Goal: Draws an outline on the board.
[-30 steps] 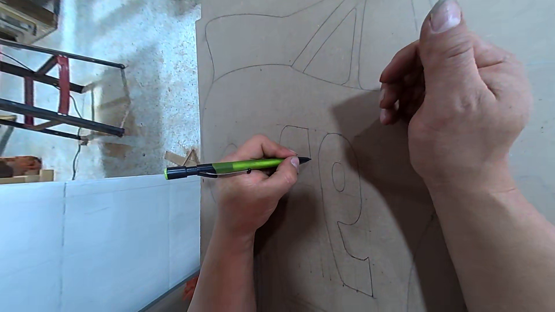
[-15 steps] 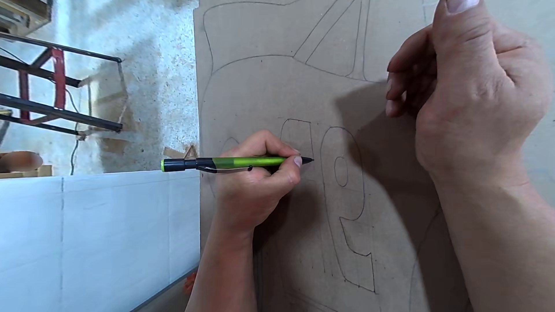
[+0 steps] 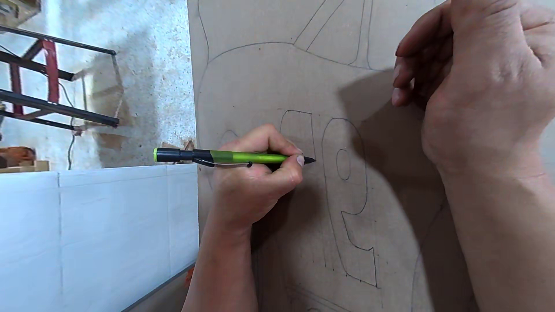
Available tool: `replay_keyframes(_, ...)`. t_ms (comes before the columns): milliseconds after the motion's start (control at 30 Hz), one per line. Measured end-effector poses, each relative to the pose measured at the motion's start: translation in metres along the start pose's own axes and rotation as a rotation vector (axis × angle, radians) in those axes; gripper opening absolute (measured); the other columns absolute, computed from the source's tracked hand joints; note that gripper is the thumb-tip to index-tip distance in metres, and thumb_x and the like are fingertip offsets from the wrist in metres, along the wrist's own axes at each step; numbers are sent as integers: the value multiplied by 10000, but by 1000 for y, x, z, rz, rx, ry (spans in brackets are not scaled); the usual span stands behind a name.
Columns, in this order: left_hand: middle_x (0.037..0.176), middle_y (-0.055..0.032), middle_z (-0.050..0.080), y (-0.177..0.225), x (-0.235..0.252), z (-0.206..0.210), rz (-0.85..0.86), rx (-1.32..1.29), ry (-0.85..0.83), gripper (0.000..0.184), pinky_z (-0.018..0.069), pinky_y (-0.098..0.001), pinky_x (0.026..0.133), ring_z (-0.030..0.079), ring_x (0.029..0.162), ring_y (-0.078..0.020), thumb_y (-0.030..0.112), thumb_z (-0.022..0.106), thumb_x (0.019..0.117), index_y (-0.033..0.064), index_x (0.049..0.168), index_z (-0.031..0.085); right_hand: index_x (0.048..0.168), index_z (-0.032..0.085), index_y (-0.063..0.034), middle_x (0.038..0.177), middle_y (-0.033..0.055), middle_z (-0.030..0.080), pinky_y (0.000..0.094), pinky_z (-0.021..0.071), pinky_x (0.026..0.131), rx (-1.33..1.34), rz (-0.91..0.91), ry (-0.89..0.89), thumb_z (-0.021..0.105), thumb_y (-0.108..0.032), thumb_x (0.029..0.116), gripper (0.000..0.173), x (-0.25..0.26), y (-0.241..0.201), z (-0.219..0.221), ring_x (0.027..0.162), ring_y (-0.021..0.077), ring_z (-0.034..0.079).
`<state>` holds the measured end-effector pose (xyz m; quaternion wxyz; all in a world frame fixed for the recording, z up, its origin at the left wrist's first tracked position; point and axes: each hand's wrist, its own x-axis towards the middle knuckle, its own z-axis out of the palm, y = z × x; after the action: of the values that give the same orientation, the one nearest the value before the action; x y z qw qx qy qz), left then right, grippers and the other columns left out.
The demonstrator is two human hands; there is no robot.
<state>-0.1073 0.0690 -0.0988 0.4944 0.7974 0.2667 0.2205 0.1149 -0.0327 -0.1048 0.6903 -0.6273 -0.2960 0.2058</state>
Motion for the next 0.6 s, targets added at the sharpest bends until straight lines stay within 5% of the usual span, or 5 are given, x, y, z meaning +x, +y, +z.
replay_keyframes(500,775,26,702,0,0,-4,26,53,-74,70,561,-236,572,673,675,-94,88,686,836,143,814,649,849,658,-115,683,-68,639,229,574,533,-7,-24,5,343,-153,1114,413,1,3,1,594,62,643)
replay_keyframes(600,795,42,699,-4,-2,-10,29,76,-109,62,582,-267,637,679,708,-113,165,709,854,175,824,655,825,646,-75,674,-14,632,279,581,521,53,-33,51,368,-173,1122,419,1,4,7,577,104,638)
